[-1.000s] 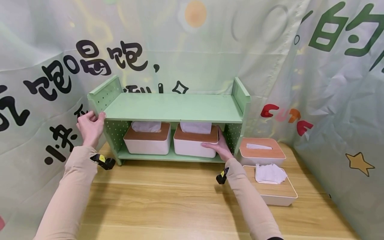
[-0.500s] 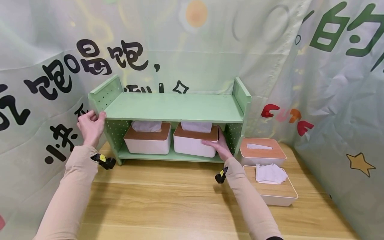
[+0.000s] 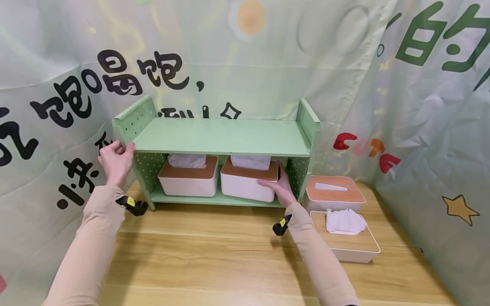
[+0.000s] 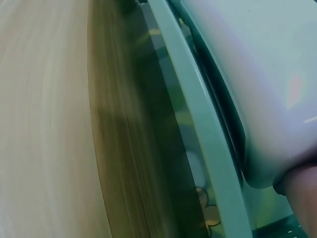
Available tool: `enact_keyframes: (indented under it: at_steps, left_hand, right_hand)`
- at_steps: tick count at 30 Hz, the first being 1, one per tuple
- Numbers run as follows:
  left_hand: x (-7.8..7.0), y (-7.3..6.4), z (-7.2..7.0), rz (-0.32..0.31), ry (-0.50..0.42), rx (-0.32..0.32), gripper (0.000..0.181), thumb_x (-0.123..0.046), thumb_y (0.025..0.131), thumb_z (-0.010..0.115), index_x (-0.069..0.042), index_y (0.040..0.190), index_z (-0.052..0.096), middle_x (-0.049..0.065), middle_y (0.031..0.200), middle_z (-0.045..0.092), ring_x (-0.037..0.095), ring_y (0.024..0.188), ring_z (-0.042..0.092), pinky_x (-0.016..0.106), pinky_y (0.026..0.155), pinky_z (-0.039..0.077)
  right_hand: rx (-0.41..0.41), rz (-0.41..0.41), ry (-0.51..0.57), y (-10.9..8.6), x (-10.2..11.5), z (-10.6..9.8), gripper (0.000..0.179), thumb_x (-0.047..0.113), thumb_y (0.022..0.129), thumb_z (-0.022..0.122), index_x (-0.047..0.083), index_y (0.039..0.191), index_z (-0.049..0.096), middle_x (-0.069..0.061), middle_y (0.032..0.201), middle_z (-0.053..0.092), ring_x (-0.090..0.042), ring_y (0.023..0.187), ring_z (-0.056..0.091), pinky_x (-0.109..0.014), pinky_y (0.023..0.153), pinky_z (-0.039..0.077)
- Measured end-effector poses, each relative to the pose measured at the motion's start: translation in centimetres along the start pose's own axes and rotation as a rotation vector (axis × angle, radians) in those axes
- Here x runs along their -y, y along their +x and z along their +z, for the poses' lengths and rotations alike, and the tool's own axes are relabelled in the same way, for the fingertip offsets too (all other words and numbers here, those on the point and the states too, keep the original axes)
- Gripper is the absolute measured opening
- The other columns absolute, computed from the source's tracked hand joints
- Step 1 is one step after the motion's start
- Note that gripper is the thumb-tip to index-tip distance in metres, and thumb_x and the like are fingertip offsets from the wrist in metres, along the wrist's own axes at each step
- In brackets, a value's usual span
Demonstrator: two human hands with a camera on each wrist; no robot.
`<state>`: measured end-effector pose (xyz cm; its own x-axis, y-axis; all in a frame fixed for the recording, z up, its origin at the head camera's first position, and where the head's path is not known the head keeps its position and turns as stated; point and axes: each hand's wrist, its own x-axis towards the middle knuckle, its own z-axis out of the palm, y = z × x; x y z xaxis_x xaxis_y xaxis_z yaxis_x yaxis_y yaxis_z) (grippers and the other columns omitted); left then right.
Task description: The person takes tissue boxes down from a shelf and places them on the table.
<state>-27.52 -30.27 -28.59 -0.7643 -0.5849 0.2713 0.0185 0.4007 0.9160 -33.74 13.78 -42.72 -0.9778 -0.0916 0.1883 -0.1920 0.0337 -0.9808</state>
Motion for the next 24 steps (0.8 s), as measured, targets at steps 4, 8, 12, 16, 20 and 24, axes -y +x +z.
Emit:
enact_keyframes:
  at_steps: [4,8,12,16,20,24]
  left_hand:
    - [0.0,0.0,0.0,-0.015,0.012,0.002,0.04,-0.033,0.097,0.061,-0.005,0.124,0.07,-0.037,0.061,0.049,0.021,0.136,0.043,0.031,0.111,0.034]
    - [-0.1,0.1,0.1,-0.02,0.019,-0.002,0.039,-0.033,0.097,0.061,-0.005,0.122,0.071,-0.037,0.061,0.048,0.019,0.135,0.044,0.029,0.104,0.039]
    - [0.0,0.1,0.0,-0.014,0.012,0.0,0.04,-0.033,0.097,0.061,-0.004,0.123,0.07,-0.035,0.063,0.052,0.02,0.136,0.043,0.031,0.109,0.036]
    - [0.0,0.1,0.0,-0.021,0.027,-0.002,0.04,-0.033,0.097,0.061,-0.006,0.125,0.07,-0.026,0.086,0.072,0.017,0.13,0.047,0.027,0.106,0.038]
    - [0.0,0.1,0.0,-0.035,0.05,-0.007,0.039,-0.034,0.097,0.061,-0.009,0.127,0.07,-0.01,0.108,0.076,0.01,0.12,0.05,0.018,0.092,0.041]
    - [-0.1,0.1,0.0,-0.037,0.054,-0.002,0.04,-0.034,0.098,0.061,-0.01,0.129,0.069,-0.001,0.118,0.074,0.008,0.119,0.05,0.019,0.095,0.041]
  right_hand:
    - [-0.015,-0.002,0.034,-0.1,0.0,0.0,0.114,0.01,0.078,0.081,0.011,0.163,0.005,-0.013,0.17,0.007,-0.027,0.158,0.007,-0.047,0.129,0.014]
    - [-0.029,0.003,0.057,-0.3,0.0,0.1,0.113,0.009,0.077,0.082,0.011,0.163,0.008,-0.013,0.17,0.01,-0.027,0.157,0.01,-0.046,0.128,0.017]
    - [-0.038,0.005,0.076,-0.4,0.0,0.1,0.112,0.009,0.077,0.082,0.01,0.162,0.009,-0.013,0.169,0.012,-0.027,0.157,0.012,-0.045,0.128,0.018]
    - [-0.045,0.001,0.091,-0.6,-0.1,0.2,0.112,0.006,0.077,0.081,0.008,0.162,0.009,-0.014,0.169,0.013,-0.028,0.156,0.014,-0.044,0.128,0.019]
    - [-0.056,-0.001,0.112,-0.9,0.1,0.3,0.111,0.004,0.077,0.081,0.009,0.162,0.01,-0.014,0.169,0.015,-0.028,0.154,0.019,-0.044,0.126,0.023]
    - [-0.055,-0.004,0.161,-1.1,0.2,0.3,0.109,0.002,0.077,0.08,0.01,0.162,0.011,-0.013,0.168,0.017,-0.027,0.152,0.025,-0.044,0.123,0.03]
